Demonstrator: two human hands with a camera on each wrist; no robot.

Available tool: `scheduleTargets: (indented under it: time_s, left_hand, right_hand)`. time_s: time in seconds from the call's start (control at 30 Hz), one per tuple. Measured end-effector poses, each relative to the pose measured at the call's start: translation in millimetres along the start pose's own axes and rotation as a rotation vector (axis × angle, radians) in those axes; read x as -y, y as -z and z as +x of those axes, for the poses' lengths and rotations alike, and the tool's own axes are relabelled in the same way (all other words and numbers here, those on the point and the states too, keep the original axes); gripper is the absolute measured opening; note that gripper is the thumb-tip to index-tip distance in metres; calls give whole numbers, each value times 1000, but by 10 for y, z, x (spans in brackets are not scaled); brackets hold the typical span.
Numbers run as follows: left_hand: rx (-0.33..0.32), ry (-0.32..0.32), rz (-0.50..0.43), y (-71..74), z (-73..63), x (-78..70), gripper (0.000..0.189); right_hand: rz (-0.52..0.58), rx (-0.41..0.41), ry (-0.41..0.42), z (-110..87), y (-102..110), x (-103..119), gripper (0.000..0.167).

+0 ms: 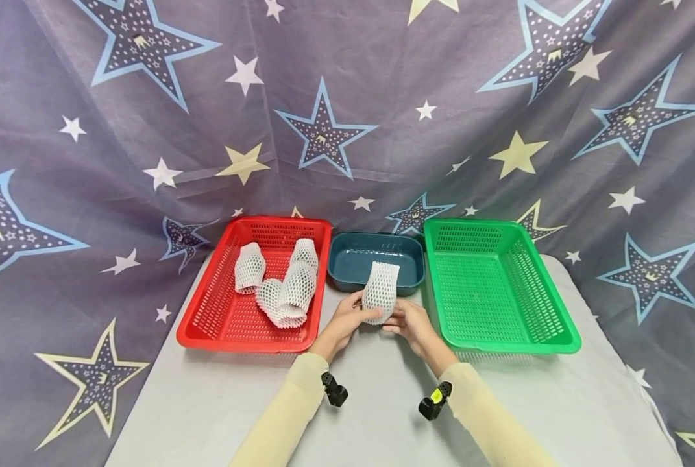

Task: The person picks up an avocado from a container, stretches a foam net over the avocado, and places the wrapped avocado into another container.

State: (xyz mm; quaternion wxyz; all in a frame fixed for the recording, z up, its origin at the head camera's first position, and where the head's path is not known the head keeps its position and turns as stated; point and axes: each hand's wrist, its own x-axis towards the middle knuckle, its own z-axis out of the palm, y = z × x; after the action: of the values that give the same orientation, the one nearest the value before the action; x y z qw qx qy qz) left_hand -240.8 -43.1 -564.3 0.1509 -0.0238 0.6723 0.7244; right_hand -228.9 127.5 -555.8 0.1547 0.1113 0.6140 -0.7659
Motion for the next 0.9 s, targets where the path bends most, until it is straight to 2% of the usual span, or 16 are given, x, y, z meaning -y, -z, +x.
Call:
scheduleTargets:
  time_s: [0.17,0.3,0.43,0.53,0.73,0.9]
  left_hand:
    - [-22,-16,-58,23,7,-8,66]
    - [-36,-12,-150,35,16,-47,66]
    - [-44,-5,-228,32,23,-117,61]
    - [-24,-13,-265,28,17,-181,53]
    - [61,-27,-248,36,-31,-280,46]
    - [85,-40,-211,52,-61,-295,47]
  right_hand:
    - [36,33,29,-14,19,10,33]
    - [26,11,84,-43,13,51,27]
    - [-32,-26,161,-86,-22,140,32]
    - [-16,-25,192,-108,-44,213,33]
    - [28,70,171,-123,-16,315,54]
    - [62,128,136,-128,17,357,65]
